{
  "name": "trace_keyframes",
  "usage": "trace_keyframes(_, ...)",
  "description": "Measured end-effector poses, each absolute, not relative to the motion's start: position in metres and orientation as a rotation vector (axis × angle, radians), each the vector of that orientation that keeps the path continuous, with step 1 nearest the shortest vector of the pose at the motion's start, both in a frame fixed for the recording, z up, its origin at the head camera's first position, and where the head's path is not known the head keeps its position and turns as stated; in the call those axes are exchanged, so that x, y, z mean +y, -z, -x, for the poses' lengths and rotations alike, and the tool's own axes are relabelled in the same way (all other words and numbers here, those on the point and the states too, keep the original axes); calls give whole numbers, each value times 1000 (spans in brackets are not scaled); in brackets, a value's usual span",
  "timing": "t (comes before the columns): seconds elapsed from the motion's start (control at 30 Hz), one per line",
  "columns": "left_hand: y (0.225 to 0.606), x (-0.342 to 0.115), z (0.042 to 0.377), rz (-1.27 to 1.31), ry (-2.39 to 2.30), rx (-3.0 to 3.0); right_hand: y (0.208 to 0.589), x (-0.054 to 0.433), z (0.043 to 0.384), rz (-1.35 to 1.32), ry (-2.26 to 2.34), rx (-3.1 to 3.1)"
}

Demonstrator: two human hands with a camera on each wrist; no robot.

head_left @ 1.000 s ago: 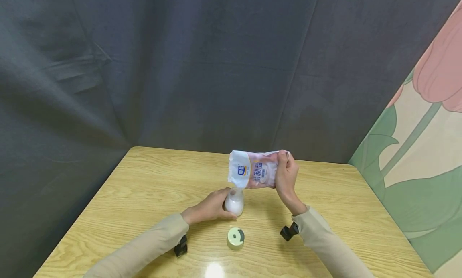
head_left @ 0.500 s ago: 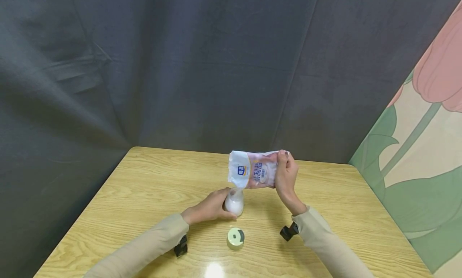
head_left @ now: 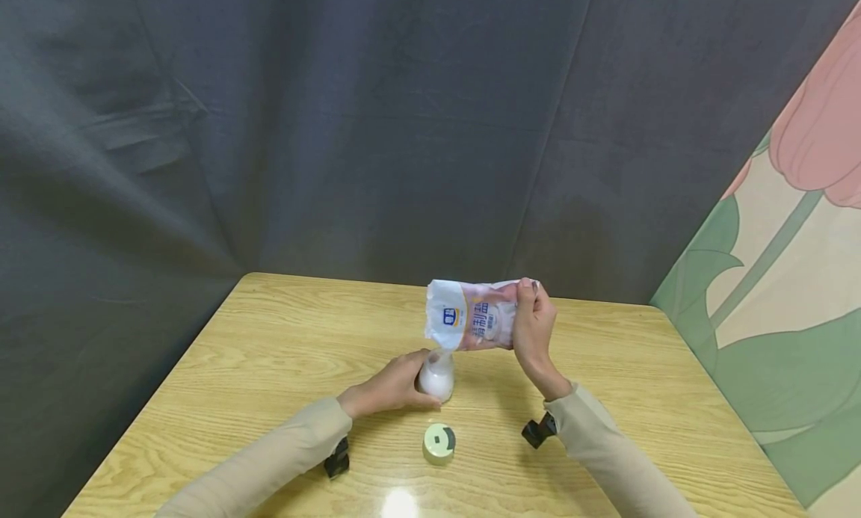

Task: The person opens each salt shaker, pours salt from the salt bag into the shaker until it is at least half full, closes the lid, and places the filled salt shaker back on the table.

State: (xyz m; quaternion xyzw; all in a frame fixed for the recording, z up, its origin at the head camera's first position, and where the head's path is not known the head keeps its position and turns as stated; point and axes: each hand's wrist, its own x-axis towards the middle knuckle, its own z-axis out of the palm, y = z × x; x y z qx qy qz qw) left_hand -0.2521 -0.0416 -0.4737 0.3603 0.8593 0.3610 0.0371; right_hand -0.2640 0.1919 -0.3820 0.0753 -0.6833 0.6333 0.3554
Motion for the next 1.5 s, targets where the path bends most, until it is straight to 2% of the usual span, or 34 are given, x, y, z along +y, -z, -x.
trace_keyframes(0.6,472,-42,251,-1116,-1103,2645,379,192,263,-209,-1650,-1766)
trace_keyframes(0.83,474,-42,252,-1138,-1117,2644,350,180,237,-218,-1639,-1780)
trace_keyframes(1.5,472,-42,251,-1118,-1071,2666,351,181,237,-215,-1629,-1776)
